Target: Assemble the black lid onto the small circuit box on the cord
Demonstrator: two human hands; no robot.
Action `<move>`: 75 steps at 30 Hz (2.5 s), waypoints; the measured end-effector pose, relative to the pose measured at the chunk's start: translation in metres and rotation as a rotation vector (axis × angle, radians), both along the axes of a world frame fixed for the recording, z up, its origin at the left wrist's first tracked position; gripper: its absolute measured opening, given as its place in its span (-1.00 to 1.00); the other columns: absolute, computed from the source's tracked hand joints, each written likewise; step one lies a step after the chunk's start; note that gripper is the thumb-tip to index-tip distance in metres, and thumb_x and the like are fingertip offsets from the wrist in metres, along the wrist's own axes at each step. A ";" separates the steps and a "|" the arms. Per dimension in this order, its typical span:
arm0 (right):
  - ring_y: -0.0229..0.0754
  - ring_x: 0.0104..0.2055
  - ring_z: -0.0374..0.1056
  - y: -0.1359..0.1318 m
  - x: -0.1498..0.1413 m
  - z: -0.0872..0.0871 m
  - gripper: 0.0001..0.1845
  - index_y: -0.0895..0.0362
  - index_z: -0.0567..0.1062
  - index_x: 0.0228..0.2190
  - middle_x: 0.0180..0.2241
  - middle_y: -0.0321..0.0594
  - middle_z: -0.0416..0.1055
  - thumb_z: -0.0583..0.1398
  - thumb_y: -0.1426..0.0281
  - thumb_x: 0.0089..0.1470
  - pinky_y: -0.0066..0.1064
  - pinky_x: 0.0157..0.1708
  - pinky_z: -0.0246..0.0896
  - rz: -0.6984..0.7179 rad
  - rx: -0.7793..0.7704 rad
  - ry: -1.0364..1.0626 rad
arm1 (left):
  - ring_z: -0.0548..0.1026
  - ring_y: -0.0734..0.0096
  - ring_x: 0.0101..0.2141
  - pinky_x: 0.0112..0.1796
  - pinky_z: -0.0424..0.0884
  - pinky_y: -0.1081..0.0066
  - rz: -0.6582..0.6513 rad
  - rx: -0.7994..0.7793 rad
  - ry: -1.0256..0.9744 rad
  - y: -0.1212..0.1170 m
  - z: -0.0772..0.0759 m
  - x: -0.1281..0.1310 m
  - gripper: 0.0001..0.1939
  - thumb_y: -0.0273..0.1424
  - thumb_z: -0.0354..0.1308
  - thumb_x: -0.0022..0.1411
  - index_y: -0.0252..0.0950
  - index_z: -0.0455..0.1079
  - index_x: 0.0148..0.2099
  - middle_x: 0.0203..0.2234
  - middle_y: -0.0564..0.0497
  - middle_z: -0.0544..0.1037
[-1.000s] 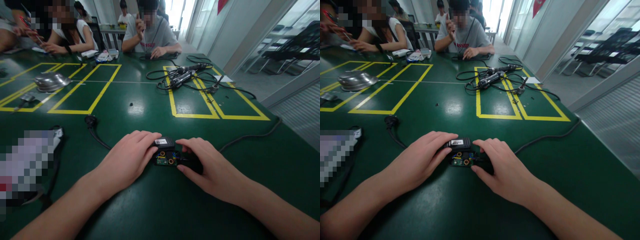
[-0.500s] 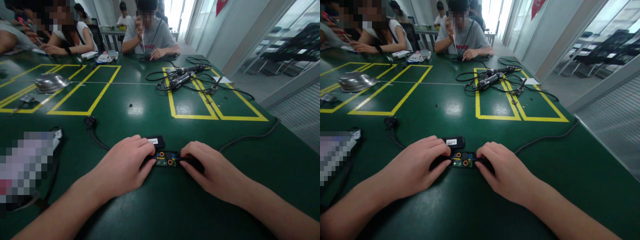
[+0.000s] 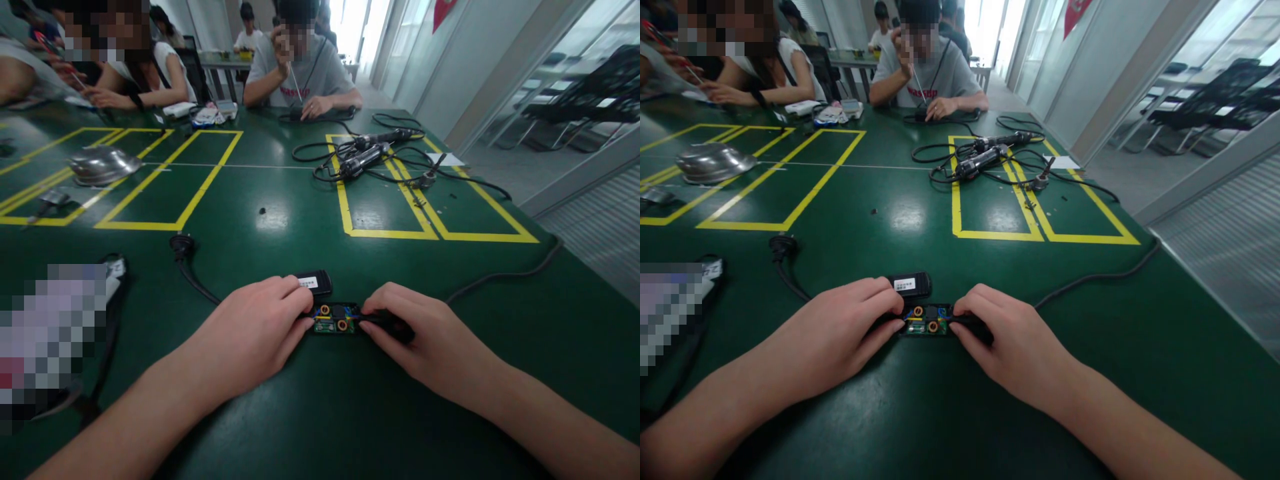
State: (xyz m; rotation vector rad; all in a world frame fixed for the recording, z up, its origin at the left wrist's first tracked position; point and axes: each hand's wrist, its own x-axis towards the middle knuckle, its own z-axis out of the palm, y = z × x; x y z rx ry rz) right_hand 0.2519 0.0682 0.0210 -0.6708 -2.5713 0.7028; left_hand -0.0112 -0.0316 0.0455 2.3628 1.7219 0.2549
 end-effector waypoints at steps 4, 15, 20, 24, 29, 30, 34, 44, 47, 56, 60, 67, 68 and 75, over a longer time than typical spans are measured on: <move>-0.12 -0.25 0.54 0.000 0.000 0.001 -0.91 0.02 0.53 -0.15 -0.23 -0.19 0.59 0.22 0.45 0.38 -0.31 -0.25 0.52 0.008 0.002 0.006 | 0.53 0.17 -0.27 -0.28 0.41 0.25 -0.016 -0.035 0.020 0.002 0.002 0.001 -0.91 -0.44 0.22 0.52 -0.22 0.42 -0.14 -0.25 -0.01 0.59; -0.17 -0.25 0.53 0.000 0.000 -0.001 -0.90 0.04 0.52 -0.12 -0.22 -0.23 0.58 0.24 0.47 0.39 -0.38 -0.24 0.48 0.022 0.059 0.046 | 0.52 0.27 -0.34 -0.37 0.31 0.30 0.039 -0.120 -0.031 -0.001 0.004 0.005 -0.92 -0.44 0.09 0.57 -0.19 0.33 -0.09 -0.18 0.02 0.52; -0.18 -0.26 0.53 -0.002 0.000 0.002 -0.89 0.05 0.52 -0.13 -0.24 -0.23 0.58 0.20 0.47 0.41 -0.38 -0.27 0.45 0.010 0.071 0.072 | 0.49 0.30 -0.36 -0.37 0.33 0.28 0.043 -0.044 -0.087 -0.003 0.004 0.001 -0.91 -0.40 0.02 0.57 -0.18 0.34 -0.05 -0.12 0.00 0.47; -0.18 -0.26 0.52 -0.002 0.000 0.005 -0.87 0.06 0.51 -0.13 -0.24 -0.22 0.57 0.16 0.48 0.41 -0.38 -0.28 0.44 0.013 0.075 0.065 | 0.47 0.30 -0.34 -0.35 0.36 0.27 0.034 -0.006 -0.131 -0.003 0.005 -0.001 -0.88 -0.41 -0.03 0.56 -0.18 0.33 -0.06 -0.13 0.00 0.44; -0.19 -0.31 0.49 -0.002 0.001 0.006 -0.89 0.06 0.49 -0.16 -0.27 -0.22 0.56 0.16 0.48 0.40 -0.38 -0.35 0.41 0.024 0.073 0.056 | 0.47 0.31 -0.34 -0.35 0.40 0.27 0.030 -0.040 -0.167 -0.004 0.005 -0.001 -0.90 -0.43 -0.01 0.52 -0.18 0.32 -0.08 -0.12 -0.01 0.44; -0.19 -0.32 0.49 -0.002 0.001 0.006 -0.89 0.06 0.49 -0.16 -0.28 -0.22 0.56 0.16 0.48 0.39 -0.38 -0.35 0.41 0.024 0.076 0.061 | 0.47 0.31 -0.33 -0.35 0.41 0.27 0.027 -0.041 -0.171 -0.004 0.005 -0.001 -0.90 -0.43 -0.01 0.51 -0.18 0.32 -0.08 -0.11 -0.01 0.44; -0.18 -0.31 0.50 -0.001 0.001 0.004 -0.89 0.06 0.48 -0.15 -0.27 -0.22 0.57 0.17 0.49 0.39 -0.38 -0.34 0.42 0.025 0.084 0.080 | 0.49 0.31 -0.31 -0.34 0.42 0.29 0.023 -0.009 -0.188 -0.005 0.005 -0.003 -0.90 -0.43 0.00 0.52 -0.17 0.34 -0.07 -0.08 -0.02 0.45; -0.19 -0.28 0.51 0.000 0.001 0.003 -0.88 0.06 0.49 -0.13 -0.25 -0.23 0.57 0.18 0.51 0.40 -0.40 -0.30 0.44 0.042 0.082 0.078 | 0.51 0.27 -0.27 -0.31 0.42 0.26 0.015 -0.018 -0.172 -0.003 0.003 -0.005 -0.89 -0.45 -0.01 0.51 -0.18 0.33 -0.07 -0.11 -0.02 0.48; -0.19 -0.28 0.52 0.000 0.001 0.003 -0.88 0.06 0.49 -0.13 -0.24 -0.22 0.58 0.17 0.51 0.40 -0.39 -0.30 0.45 0.042 0.081 0.073 | 0.51 0.27 -0.27 -0.31 0.41 0.27 0.012 -0.009 -0.177 -0.004 0.004 -0.005 -0.90 -0.45 0.00 0.51 -0.18 0.34 -0.07 -0.11 -0.02 0.49; -0.17 -0.28 0.52 -0.001 0.000 0.002 -0.87 0.07 0.50 -0.16 -0.26 -0.21 0.57 0.16 0.51 0.39 -0.37 -0.31 0.45 0.044 0.067 0.034 | 0.50 0.29 -0.29 -0.31 0.44 0.30 -0.011 -0.012 -0.154 -0.003 0.003 -0.006 -0.86 -0.47 0.02 0.52 -0.20 0.39 -0.11 -0.13 -0.03 0.49; -0.13 -0.25 0.55 0.001 0.001 0.003 -0.88 0.06 0.53 -0.21 -0.25 -0.19 0.60 0.21 0.51 0.37 -0.33 -0.27 0.49 0.026 0.031 0.038 | 0.53 0.34 -0.27 -0.25 0.48 0.34 -0.039 -0.008 -0.208 -0.001 0.003 -0.011 -0.78 -0.44 0.03 0.57 -0.21 0.48 -0.15 -0.10 -0.03 0.52; -0.10 -0.21 0.60 0.005 0.001 0.008 -0.88 0.05 0.60 -0.20 -0.22 -0.16 0.66 0.25 0.49 0.36 -0.27 -0.20 0.57 0.027 -0.074 0.033 | 0.61 0.35 -0.17 -0.12 0.52 0.36 -0.035 -0.022 -0.300 0.004 0.000 -0.018 -0.81 -0.48 0.16 0.53 -0.20 0.56 -0.16 -0.05 -0.01 0.59; -0.10 -0.22 0.60 0.006 0.001 0.008 -0.87 0.04 0.60 -0.20 -0.22 -0.17 0.66 0.25 0.49 0.35 -0.27 -0.20 0.57 0.028 -0.082 0.032 | 0.61 0.35 -0.17 -0.12 0.53 0.36 -0.035 -0.018 -0.296 0.005 0.000 -0.018 -0.82 -0.48 0.17 0.52 -0.20 0.57 -0.16 -0.05 -0.01 0.59; -0.13 -0.21 0.58 0.006 0.000 0.009 -0.84 0.05 0.59 -0.24 -0.23 -0.17 0.63 0.22 0.49 0.39 -0.31 -0.20 0.53 0.060 -0.084 0.035 | 0.60 0.29 -0.15 -0.12 0.52 0.33 -0.040 0.025 -0.198 0.004 -0.001 -0.017 -0.82 -0.49 0.20 0.50 -0.20 0.59 -0.17 -0.06 -0.02 0.60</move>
